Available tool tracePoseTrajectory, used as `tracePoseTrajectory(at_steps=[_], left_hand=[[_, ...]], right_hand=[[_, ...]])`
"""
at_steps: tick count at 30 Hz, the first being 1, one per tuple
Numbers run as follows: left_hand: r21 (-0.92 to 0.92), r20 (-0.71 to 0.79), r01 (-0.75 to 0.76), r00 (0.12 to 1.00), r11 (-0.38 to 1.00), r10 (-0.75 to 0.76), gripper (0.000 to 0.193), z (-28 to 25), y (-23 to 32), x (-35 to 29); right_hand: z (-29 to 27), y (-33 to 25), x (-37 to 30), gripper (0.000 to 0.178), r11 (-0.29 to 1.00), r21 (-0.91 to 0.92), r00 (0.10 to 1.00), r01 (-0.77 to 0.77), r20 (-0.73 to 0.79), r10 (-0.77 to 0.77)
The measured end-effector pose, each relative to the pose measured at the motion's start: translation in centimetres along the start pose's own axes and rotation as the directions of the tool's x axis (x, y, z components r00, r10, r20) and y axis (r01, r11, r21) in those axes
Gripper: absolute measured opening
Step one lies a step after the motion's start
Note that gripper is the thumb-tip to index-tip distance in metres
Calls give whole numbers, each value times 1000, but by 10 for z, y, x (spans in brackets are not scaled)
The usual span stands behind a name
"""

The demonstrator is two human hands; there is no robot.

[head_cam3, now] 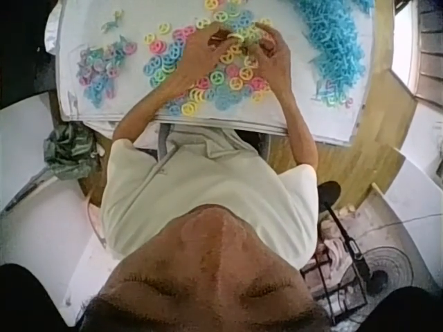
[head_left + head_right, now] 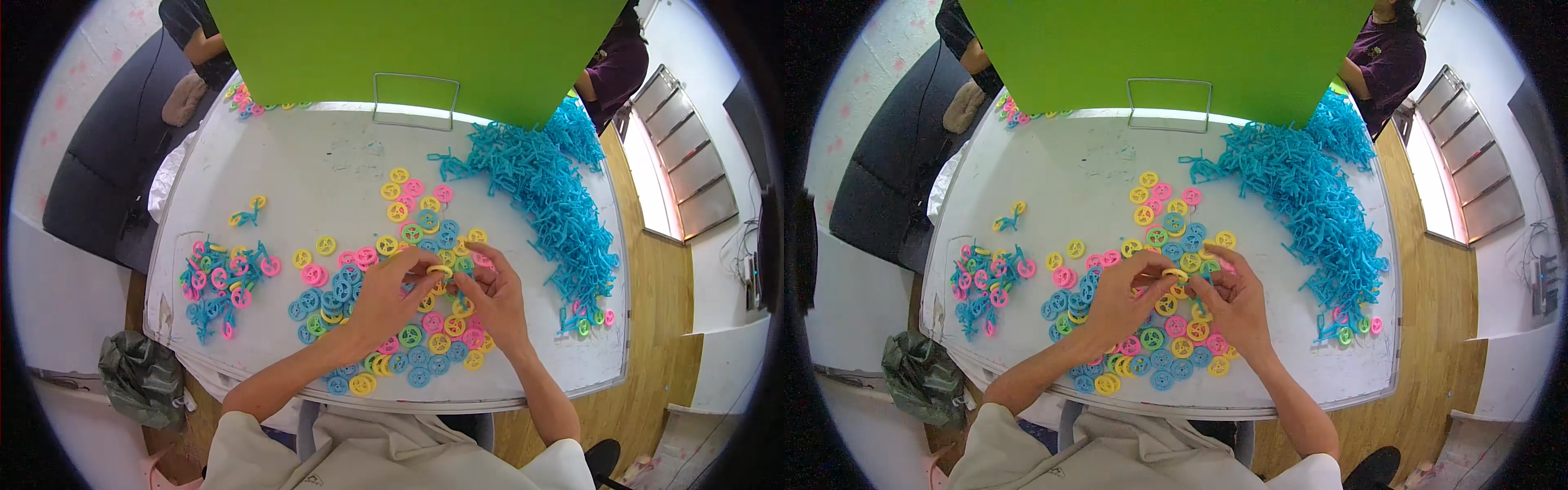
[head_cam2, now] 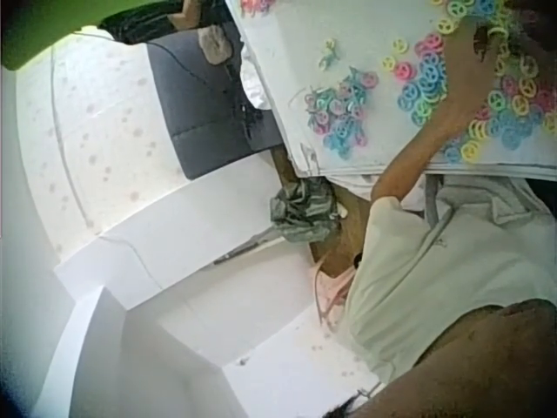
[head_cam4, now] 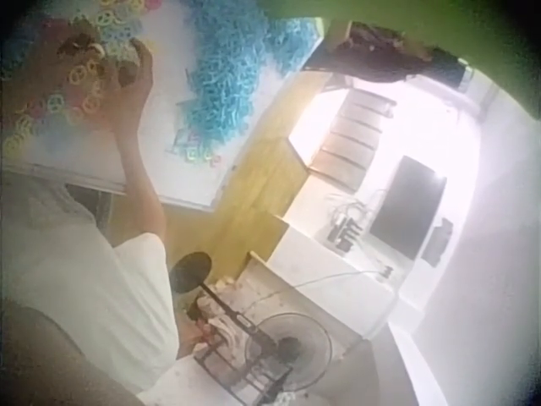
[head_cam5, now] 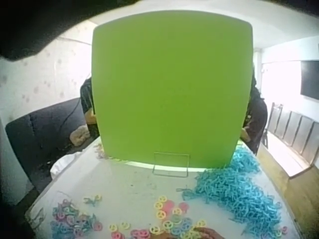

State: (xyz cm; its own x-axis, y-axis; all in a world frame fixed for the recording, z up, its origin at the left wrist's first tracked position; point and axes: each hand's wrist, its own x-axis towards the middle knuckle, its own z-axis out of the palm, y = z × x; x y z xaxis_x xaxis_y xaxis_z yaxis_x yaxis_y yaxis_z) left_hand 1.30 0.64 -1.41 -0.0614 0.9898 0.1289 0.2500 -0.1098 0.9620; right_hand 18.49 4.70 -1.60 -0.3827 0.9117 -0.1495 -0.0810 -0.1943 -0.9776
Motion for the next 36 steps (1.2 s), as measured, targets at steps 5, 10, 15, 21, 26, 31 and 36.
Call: tracePoseTrajectory(at_steps=[5,10,15,21,26,31,36], left_hand=[[-204,-32,133,989,970,-142,19,-2,4,1],[-271,16,160,987,949,-162,24,-3,0,-1],[-190,10,112,994,975,-113,23,-2,-2,-4],[-223,-10,199,979,954,-206,21,0,8,-6],[-377,-64,194,970,906,-235,21,3,12,-7],[-315,-109,177,969,932,-220,20,6,13,-9],[-382,-224,92,956,919,-189,20,14,11,-12]], right_hand=[[-3,3,-3,25,895,-398,979,201,44,-201],[-2,0,-6,16,824,-538,978,177,4,-207],[2,-1,-7,14,887,-445,986,126,-43,-161],[10,-2,-10,12,919,-385,985,83,-111,-135],[17,1,-11,11,956,-284,985,80,-125,-120],[22,1,-13,15,960,-254,973,121,-163,-166],[24,-1,-13,12,961,-268,980,67,-165,-114]])
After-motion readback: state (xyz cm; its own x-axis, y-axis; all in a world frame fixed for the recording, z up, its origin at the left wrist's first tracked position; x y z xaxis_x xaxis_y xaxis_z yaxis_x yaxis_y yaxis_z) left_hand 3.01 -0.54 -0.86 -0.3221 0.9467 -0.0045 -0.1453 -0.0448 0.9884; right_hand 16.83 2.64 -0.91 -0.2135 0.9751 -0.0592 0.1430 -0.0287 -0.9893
